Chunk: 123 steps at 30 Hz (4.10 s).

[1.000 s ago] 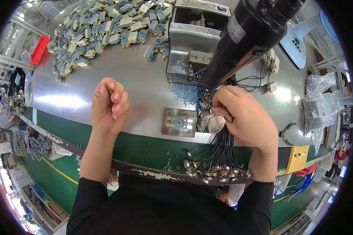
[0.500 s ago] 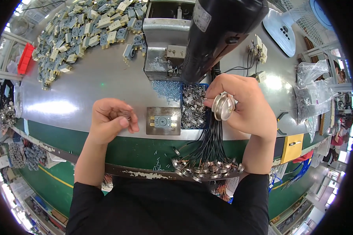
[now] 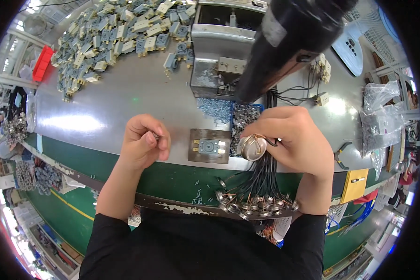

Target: Assembling electrical terminal components by inserting wires and fastening them with a power tool.

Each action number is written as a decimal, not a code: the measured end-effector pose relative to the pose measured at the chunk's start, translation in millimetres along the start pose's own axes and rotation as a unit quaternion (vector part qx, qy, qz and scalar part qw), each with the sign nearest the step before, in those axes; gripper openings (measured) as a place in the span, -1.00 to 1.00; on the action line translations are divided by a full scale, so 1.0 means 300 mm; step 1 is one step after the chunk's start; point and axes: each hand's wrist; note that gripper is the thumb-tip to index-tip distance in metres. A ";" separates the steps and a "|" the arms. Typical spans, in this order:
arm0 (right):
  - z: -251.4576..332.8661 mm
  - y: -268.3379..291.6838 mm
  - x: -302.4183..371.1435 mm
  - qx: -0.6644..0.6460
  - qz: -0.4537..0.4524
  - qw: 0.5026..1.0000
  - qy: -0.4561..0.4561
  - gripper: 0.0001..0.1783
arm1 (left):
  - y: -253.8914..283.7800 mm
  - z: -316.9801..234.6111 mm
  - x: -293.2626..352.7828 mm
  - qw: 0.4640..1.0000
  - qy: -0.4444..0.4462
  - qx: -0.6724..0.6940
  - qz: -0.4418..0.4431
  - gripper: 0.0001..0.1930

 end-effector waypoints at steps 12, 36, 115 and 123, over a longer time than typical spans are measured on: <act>0.024 -0.054 -0.021 -0.050 -0.002 0.999 -0.005 -0.76 | -0.018 -0.011 0.010 0.997 -0.016 0.076 -0.013 -0.74; 0.077 -0.031 0.033 -0.083 -0.238 0.952 0.172 -0.82 | 0.014 -0.031 0.048 0.993 -0.041 0.114 -0.009 -0.76; 0.607 0.829 0.649 0.112 -0.362 0.886 -0.267 -0.73 | -0.256 0.007 0.292 0.968 0.075 0.214 -0.107 -0.79; 0.821 0.356 0.198 -0.031 -0.288 0.938 -0.188 -0.74 | -0.438 0.093 0.233 0.931 0.087 0.337 0.108 -0.33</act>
Point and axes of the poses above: each hand's wrist, its own x-axis away from the middle knuckle, its own y-axis out of the back of the hand, z = x × y, and after that the axes turned 5 degrees about y, right-handed
